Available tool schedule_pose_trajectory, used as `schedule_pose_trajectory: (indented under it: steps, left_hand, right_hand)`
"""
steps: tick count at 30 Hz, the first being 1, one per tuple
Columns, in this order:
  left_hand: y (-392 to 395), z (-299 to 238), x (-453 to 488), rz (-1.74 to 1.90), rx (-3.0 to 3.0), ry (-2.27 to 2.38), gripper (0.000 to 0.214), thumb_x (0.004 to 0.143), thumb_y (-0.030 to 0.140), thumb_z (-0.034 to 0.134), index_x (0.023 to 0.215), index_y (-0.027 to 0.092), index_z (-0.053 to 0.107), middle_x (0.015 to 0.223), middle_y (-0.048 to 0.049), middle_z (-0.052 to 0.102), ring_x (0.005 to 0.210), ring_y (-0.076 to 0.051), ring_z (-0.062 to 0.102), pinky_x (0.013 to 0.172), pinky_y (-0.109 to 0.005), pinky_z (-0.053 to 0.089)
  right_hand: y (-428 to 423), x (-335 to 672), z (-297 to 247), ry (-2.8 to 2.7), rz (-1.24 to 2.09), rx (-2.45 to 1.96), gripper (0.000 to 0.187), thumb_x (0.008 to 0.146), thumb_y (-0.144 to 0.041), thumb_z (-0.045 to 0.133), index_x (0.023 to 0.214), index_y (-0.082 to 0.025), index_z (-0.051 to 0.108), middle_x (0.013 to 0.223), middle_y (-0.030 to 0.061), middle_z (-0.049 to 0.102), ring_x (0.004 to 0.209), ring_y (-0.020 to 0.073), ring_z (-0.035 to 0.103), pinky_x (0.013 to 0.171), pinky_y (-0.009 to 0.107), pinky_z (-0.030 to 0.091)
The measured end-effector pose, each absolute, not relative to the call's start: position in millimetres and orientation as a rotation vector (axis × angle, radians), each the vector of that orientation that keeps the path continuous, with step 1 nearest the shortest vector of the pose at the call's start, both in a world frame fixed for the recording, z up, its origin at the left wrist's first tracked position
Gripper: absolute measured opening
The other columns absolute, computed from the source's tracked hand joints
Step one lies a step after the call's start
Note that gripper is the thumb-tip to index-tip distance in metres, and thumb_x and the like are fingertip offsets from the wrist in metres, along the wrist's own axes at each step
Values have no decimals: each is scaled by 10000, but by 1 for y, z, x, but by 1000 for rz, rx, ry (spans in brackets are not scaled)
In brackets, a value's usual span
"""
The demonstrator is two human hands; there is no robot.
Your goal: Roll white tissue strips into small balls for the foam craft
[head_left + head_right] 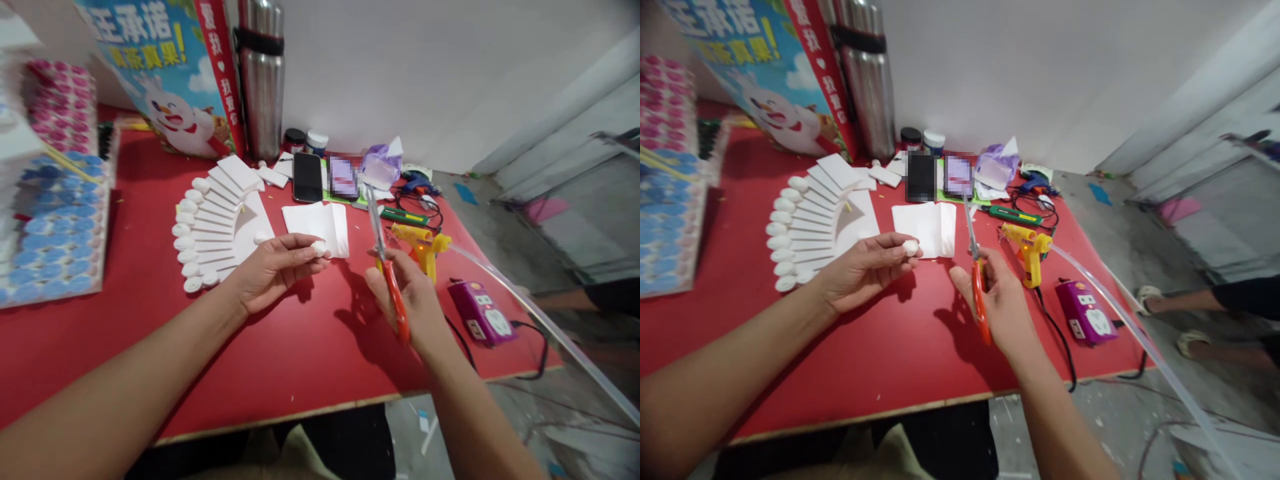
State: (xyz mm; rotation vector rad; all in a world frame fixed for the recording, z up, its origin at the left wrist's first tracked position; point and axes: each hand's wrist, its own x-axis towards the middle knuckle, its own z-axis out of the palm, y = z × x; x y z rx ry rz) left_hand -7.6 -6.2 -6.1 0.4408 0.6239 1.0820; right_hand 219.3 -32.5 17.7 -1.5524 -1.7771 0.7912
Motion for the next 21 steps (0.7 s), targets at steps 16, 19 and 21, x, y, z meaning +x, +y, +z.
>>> schedule_pose_trajectory:
  steps: [16,19,21]
  left_hand:
    - [-8,-6,-13,981,406,499,96,882,90,702,936,72,779,848,-93,769,720,-116,736,696,-160,615]
    - [-8,-9,-11,1014,517,548,160,845,101,748,1000,118,784,875,-70,770,771,-118,738,741,-177,607]
    - [-8,-9,-12,1049,665,606,196,831,140,775,1026,144,776,868,-47,754,780,-119,726,762,-205,599]
  right_hand:
    - [-21,233,9,-2111,107,-2215,562,948,-494,583,1360,-111,578,1106,216,677,948,359,680,804,435,496]
    - [-17,228,12,-2154,25,-2254,578,938,-489,610,1368,-104,579,1132,238,665,991,385,677,800,435,496]
    - [-15,225,13,-2184,-19,-2233,593,942,-517,605,1366,-103,581,1125,244,656,978,387,676,793,436,495]
